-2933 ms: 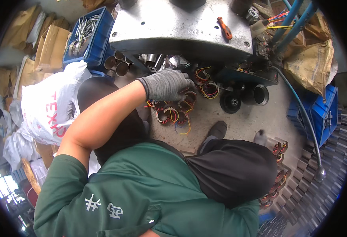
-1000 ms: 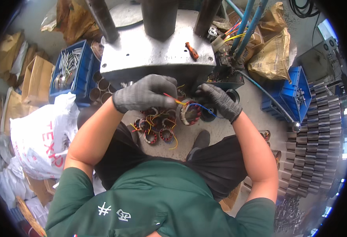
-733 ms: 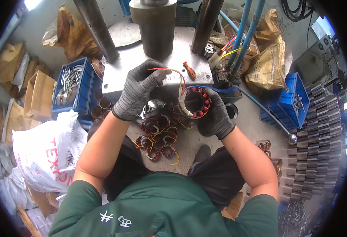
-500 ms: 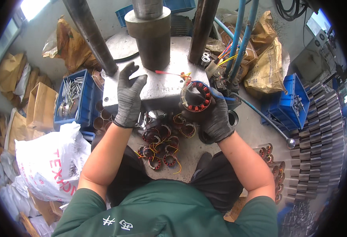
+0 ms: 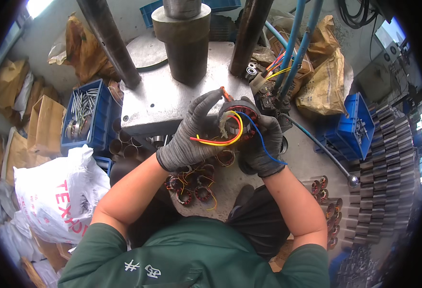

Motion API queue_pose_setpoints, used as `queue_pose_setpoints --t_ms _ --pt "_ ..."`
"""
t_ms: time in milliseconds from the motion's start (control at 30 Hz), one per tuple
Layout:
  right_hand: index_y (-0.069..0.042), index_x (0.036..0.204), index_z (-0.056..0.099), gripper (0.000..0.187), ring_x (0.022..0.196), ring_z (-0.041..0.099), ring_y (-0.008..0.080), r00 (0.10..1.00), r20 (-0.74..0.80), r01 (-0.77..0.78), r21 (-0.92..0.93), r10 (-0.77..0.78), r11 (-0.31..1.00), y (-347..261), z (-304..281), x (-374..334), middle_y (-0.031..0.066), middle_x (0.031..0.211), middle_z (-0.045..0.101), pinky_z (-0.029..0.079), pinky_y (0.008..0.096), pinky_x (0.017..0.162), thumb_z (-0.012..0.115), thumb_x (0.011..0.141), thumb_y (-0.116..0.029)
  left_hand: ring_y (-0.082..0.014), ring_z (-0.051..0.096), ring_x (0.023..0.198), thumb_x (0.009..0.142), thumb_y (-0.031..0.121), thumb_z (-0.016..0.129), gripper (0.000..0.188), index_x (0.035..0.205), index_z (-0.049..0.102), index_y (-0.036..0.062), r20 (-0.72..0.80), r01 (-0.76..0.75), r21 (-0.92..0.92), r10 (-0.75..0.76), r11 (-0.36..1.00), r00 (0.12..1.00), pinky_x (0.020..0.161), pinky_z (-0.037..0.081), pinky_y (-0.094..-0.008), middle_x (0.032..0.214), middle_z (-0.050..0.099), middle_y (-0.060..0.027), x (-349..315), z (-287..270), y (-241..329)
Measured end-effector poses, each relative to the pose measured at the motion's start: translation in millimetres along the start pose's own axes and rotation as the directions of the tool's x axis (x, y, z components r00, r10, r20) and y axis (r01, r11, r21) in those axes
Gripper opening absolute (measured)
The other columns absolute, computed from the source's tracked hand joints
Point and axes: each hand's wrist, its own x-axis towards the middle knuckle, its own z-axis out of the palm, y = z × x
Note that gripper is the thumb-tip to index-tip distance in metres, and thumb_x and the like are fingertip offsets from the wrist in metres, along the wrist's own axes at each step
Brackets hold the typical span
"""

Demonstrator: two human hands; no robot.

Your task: Using a hydraulic press to assemble metal sleeves onto wire-wound cores.

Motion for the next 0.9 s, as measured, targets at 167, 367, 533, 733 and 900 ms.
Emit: queue_pose_setpoints --t_ms 167,367,533,733,900 --pt "-0.004 0.15 0.054 0.062 0.13 0.063 0.0343 1.0 -0.023 -0.005 0.02 0.006 1.0 2.4 0.9 -3.2 0.0167 0.145 0.063 0.047 0.052 0.118 0.063 0.096 -0.033 -0.0318 0.049 0.143 0.07 0.005 0.092 0.113 0.164 0.03 0.0092 0.131 -0.319 0.624 0.307 0.713 0.943 0.118 0.046 -0.0442 0.154 0.043 -0.0196 9.7 -1.1 4.7" --pt "-0.008 0.15 0.055 0.057 0.13 0.064 0.0319 0.997 -0.046 -0.068 -0.148 0.062 0.987 12.0 12.6 -0.7 0.0135 0.145 0.064 0.047 0.0505 0.117 0.052 0.104 -0.042 -0.0309 0.056 0.136 0.065 0.004 0.093 0.112 0.16 0.034 0.0074 0.008 -0.138 0.433 0.149 0.891 0.989 0.115 0.049 -0.0433 0.149 0.05 -0.0199 6.2 0.0 -9.6" --pt "-0.009 0.153 0.052 0.057 0.138 0.057 0.027 1.0 0.002 0.005 -0.528 -0.004 0.849 10.1 -1.4 -3.7 0.0104 0.151 0.059 0.045 0.047 0.118 0.047 0.109 -0.045 -0.0252 0.057 0.134 0.069 0.0 0.093 0.102 0.155 0.038 0.0092 -0.137 -0.059 0.108 0.073 0.992 0.988 0.112 0.051 -0.0399 0.143 0.057 -0.0132 2.2 7.1 -6.5" --pt "-0.007 0.15 0.054 0.072 0.111 0.071 0.02 0.99 -0.087 -0.143 -0.608 0.114 0.781 -5.5 16.4 16.4 0.0099 0.132 0.07 0.061 0.0322 0.086 0.052 0.105 -0.063 -0.0228 0.056 0.134 0.071 0.004 0.094 0.099 0.151 0.037 0.008 -0.199 0.04 0.092 -0.021 0.995 0.98 0.109 0.054 -0.0376 0.14 0.057 -0.0108 -2.2 -2.4 -13.6" --pt "-0.001 0.136 0.065 0.053 0.093 0.071 0.0195 0.838 0.317 0.191 -0.933 -0.445 -0.304 -30.6 -68.3 68.4 0.0105 0.105 0.075 0.059 0.036 0.082 0.076 0.098 -0.037 -0.0227 0.059 0.127 0.068 0.004 0.091 0.095 0.147 0.038 0.007 -0.331 0.106 -0.228 -0.18 0.968 0.926 0.107 0.054 -0.0364 0.135 0.057 -0.0128 15.5 -17.8 -18.6"
